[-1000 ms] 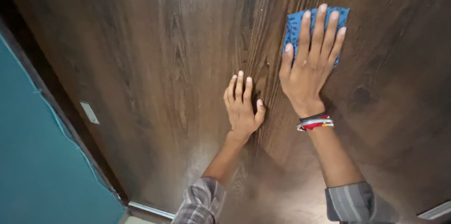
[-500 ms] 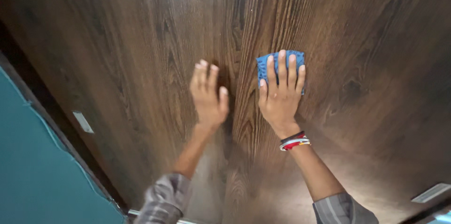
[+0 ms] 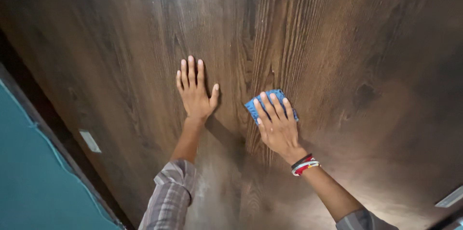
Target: The person cleans a wooden door by first spraying a cleaning solution from a blue bottle onto the surface and then wiping it with a blue patterned cloth. The person uses both hands to wipe the door in circular and linear motions, covering the upper and middle sections of the door.
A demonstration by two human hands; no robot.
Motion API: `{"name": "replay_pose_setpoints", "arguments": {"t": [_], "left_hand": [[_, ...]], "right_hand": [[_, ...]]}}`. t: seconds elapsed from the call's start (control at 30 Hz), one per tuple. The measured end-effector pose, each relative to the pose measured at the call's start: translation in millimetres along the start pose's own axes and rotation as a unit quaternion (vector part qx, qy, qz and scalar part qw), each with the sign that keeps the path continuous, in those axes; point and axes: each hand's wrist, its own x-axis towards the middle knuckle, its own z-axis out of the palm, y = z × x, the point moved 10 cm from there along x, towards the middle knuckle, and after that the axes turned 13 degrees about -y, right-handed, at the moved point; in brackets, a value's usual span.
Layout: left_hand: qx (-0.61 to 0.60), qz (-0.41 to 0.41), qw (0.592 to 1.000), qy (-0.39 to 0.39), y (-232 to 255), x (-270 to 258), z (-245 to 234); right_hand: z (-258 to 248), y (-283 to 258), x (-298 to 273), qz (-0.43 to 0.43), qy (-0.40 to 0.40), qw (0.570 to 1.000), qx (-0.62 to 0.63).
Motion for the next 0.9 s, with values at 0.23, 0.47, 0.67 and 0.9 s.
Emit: {"name": "replay_pose_setpoints", "arguments": {"t": [0.23, 0.47, 0.67, 0.9], "left_hand": [[-0.014, -0.002, 1.0, 0.005, -4.0, -2.3, 0.6], [-0.013, -0.003, 1.0, 0.011, -6.3, -2.9, 2.7], [-0.02, -0.001, 1.0, 0.016, -4.3, -2.6, -0.3], [-0.019, 0.003, 1.0, 0.024, -3.1, -2.9, -2.2]], "right_hand": [[-42.6, 6.9, 56.7, -0.018, 0.019, 1.0, -0.017], [-98.6, 27.6, 113.2, 0.002, 0.065, 0.998, 0.002], [-116.3, 27.3, 136.3, 0.035, 0.092, 0.995, 0.031], [-87.8, 15.3, 107.2, 0.028, 0.088, 0.995, 0.024]]}}
